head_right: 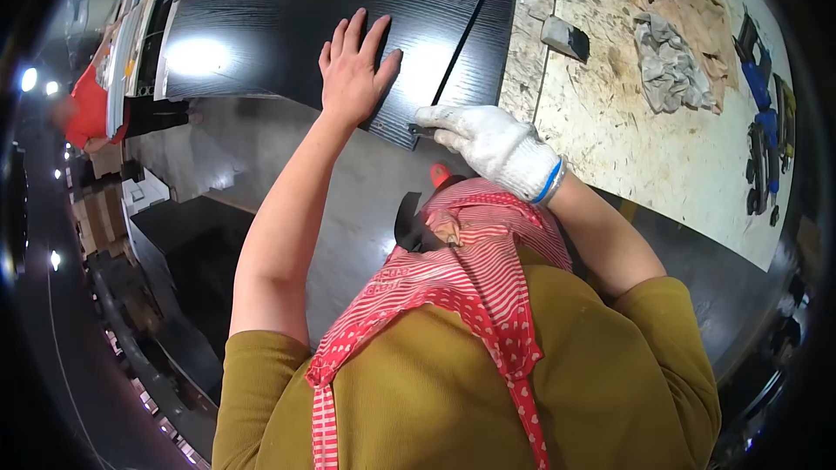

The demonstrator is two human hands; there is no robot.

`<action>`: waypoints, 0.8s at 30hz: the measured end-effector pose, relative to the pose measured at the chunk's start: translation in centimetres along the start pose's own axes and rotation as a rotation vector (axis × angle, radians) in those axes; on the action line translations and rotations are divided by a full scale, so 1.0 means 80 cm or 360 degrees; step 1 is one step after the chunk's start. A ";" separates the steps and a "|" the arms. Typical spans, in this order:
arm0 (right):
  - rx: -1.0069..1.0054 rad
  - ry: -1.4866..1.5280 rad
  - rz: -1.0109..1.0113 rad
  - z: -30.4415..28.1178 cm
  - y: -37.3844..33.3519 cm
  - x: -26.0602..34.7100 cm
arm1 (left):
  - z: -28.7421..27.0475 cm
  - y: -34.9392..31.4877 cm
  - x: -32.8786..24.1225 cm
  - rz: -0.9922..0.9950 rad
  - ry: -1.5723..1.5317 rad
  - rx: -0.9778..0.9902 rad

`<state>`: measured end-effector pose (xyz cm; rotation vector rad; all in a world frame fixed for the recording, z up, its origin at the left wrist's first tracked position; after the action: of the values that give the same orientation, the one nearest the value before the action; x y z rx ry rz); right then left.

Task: Cleaning and polishing black wooden furniture panels using a cloth and liquid solvent.

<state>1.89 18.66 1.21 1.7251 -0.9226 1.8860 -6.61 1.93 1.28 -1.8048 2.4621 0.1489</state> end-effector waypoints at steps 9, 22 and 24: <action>0.0261 0.0008 -0.0129 0.001 -0.005 -0.012 | -0.002 0.002 -0.001 -0.0001 -0.0002 -0.0002; -0.0236 0.0372 0.0335 -0.043 -0.061 -0.012 | -0.008 -0.218 -0.103 0.0394 -0.0665 0.0614; -0.0079 0.0144 0.0274 -0.031 -0.047 -0.011 | -0.030 -0.210 -0.055 0.0047 -0.0737 0.0368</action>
<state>2.86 23.14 1.07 1.5616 -1.1037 2.0135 10.70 0.79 3.75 -1.4455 2.0852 0.2415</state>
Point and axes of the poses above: each hand's wrist, its own y-axis towards the middle knuckle, its own z-axis out of the palm, x = y × z, the point moved 7 cm from there along y, towards the middle knuckle, and after that the axes turned 9 degrees about x, right-handed, at the moved point
